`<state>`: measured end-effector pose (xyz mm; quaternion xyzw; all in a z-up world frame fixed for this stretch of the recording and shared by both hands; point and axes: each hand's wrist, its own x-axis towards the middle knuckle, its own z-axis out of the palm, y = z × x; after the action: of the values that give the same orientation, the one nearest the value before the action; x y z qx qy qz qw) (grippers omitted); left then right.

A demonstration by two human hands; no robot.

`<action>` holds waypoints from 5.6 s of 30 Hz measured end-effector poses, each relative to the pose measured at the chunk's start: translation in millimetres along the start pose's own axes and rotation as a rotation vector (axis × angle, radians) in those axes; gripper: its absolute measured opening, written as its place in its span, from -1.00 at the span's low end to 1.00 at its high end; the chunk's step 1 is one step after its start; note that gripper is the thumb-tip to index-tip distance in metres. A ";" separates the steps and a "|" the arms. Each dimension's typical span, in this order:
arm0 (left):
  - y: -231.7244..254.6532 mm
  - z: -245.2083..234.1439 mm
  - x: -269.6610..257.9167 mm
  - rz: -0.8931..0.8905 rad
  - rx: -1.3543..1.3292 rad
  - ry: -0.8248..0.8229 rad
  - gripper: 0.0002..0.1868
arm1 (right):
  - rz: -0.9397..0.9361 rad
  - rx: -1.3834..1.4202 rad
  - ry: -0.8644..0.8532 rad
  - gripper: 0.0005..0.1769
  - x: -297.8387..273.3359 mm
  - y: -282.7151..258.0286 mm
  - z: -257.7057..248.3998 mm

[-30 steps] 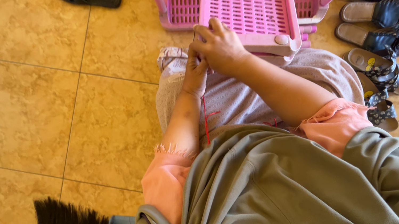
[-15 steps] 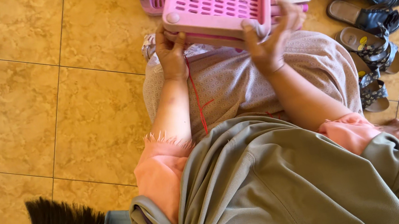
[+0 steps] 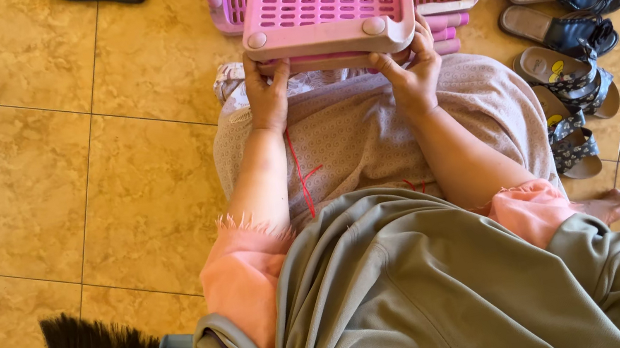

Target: The person assembles a pink plastic shoe rack by inserting cylindrical legs into the perforated shelves. They handle the components by hand, aligning and pushing the legs into place to form the structure.

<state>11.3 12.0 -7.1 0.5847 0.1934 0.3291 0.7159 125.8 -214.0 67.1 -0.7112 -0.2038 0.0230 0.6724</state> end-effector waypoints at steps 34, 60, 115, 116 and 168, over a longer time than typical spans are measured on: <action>60.5 75.5 51.0 0.212 0.157 0.140 -0.70 | -0.298 0.020 0.030 -0.76 85.6 -4.4 -28.6; 27.2 24.0 10.2 -0.476 -0.597 0.097 -0.25 | 0.339 0.788 -0.428 -0.43 78.2 75.3 -19.1; 214.5 148.6 -3.0 0.766 0.680 0.075 -0.06 | -0.223 0.704 -0.598 -0.25 71.2 -80.2 36.2; 219.8 144.4 -6.6 0.787 0.665 0.094 -0.07 | -0.209 0.713 -0.623 -0.25 68.4 -82.4 38.0; 385.7 120.4 -123.5 0.720 1.088 -0.397 -0.15 | -0.857 -0.718 -0.364 -0.31 -32.1 -334.3 -49.1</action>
<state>-91.0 -121.1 380.6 0.9386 -0.0103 0.2893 0.1877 25.0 -266.6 386.9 -0.7330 -0.5805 -0.1997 0.2930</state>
